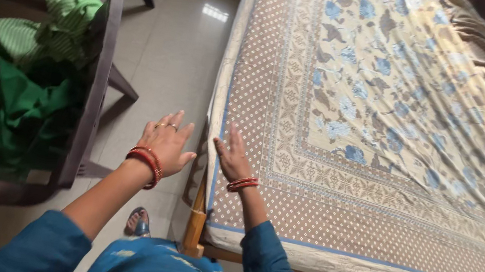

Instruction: The person spreads a bedsheet over a mattress, tucks the edges into the bed frame, and gathers pillows from the floor.

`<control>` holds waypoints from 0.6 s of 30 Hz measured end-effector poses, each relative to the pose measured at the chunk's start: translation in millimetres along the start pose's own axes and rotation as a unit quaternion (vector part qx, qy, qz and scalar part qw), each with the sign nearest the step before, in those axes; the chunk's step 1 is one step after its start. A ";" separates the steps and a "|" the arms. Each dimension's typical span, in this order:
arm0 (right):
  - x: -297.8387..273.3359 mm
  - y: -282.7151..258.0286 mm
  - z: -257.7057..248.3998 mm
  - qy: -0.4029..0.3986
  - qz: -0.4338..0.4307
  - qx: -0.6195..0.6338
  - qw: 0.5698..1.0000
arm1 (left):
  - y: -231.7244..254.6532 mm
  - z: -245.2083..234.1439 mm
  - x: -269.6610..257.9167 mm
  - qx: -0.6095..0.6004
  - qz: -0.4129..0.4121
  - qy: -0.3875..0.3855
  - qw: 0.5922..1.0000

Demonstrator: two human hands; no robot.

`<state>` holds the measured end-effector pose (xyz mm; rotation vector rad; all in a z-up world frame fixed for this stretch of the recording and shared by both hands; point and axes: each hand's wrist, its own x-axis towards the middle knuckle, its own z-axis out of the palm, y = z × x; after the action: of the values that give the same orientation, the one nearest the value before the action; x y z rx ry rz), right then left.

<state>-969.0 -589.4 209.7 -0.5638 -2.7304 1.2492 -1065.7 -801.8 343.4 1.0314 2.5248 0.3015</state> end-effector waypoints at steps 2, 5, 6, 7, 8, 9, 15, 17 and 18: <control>7.2 -2.5 8.9 -0.001 0.011 -0.002 1.000 | -9.0 -6.4 0.5 0.003 0.008 -0.010 1.000; 6.8 0.2 18.9 -0.001 0.006 0.009 1.000 | -16.2 -8.4 7.4 0.006 0.016 -0.050 0.999; 4.2 2.5 22.8 0.000 0.012 0.010 1.000 | -17.6 -8.1 10.0 0.008 0.019 -0.070 0.997; 2.1 5.5 26.4 0.002 0.019 0.011 1.000 | -18.2 -8.5 14.6 0.017 0.028 -0.070 0.997; -4.0 8.7 32.5 0.006 0.021 0.019 1.000 | -18.7 -7.8 17.2 0.026 0.038 -0.075 0.996; -9.1 11.7 38.2 0.011 0.023 0.028 0.999 | -18.6 -7.3 19.3 0.034 0.048 -0.079 0.995; -29.8 33.6 51.5 -0.027 0.103 0.042 0.993 | -19.5 -28.0 44.3 0.048 0.078 -0.093 0.991; -11.1 44.7 46.8 -0.030 0.111 0.034 0.993 | -24.3 -41.8 56.4 0.043 0.080 -0.082 0.992; -0.6 50.1 44.1 -0.033 0.112 0.031 0.993 | -27.6 -49.2 62.9 0.042 0.079 -0.077 0.993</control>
<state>-963.7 -591.2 143.3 -0.8562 -2.7308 1.4195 -1145.2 -779.2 360.8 1.2408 2.3402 0.1551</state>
